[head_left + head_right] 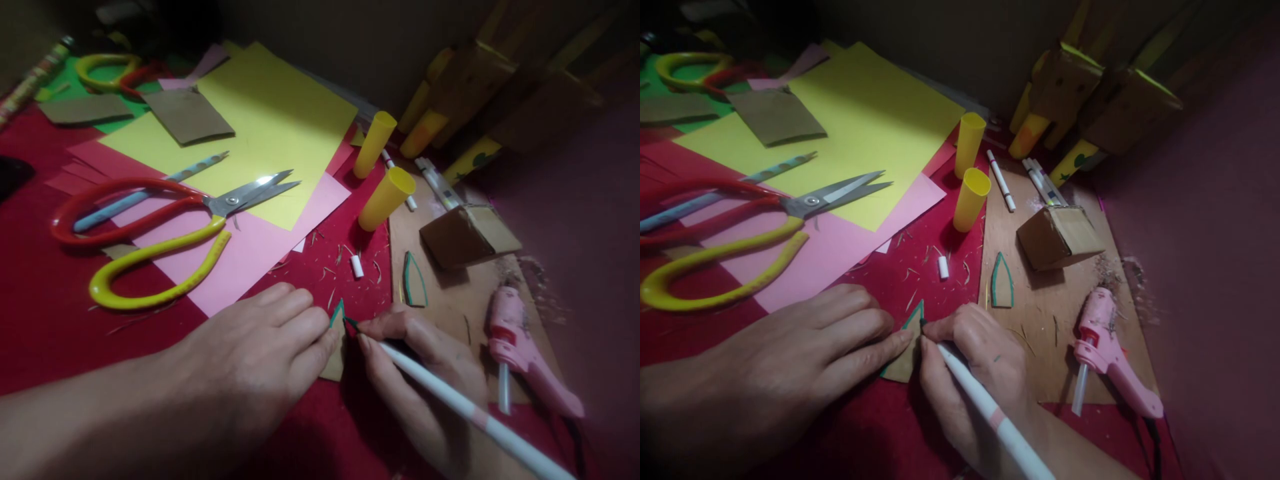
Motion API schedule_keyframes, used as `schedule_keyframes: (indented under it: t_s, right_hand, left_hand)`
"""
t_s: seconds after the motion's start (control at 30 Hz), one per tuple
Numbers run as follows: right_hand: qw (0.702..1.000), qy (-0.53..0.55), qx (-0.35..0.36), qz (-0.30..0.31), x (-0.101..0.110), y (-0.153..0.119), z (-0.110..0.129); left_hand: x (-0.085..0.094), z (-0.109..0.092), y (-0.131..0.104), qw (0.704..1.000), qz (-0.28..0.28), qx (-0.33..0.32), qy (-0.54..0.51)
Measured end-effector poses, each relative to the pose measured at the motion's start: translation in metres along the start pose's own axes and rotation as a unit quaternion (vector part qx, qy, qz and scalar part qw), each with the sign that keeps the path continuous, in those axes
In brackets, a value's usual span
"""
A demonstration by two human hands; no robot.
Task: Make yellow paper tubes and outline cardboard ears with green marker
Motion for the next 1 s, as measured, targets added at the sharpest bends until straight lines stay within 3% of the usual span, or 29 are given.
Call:
schedule_keyframes:
  t_s: [1.0]
  right_hand:
    - [0.999, -0.017, 0.006, 0.038, -0.0031, -0.0019, 0.0012]
  left_hand:
    - [-0.0048, 0.002, -0.0029, 1.0, 0.012, 0.008, 0.003]
Point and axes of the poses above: each hand's wrist, its own y-axis towards the middle knuckle, its own x-axis out of the back of the hand, z = x × y, the point moved 10 cm from there along y, towards the middle knuckle, and after that the axes turned 8 degrees about -z, right-handed, at the moved point
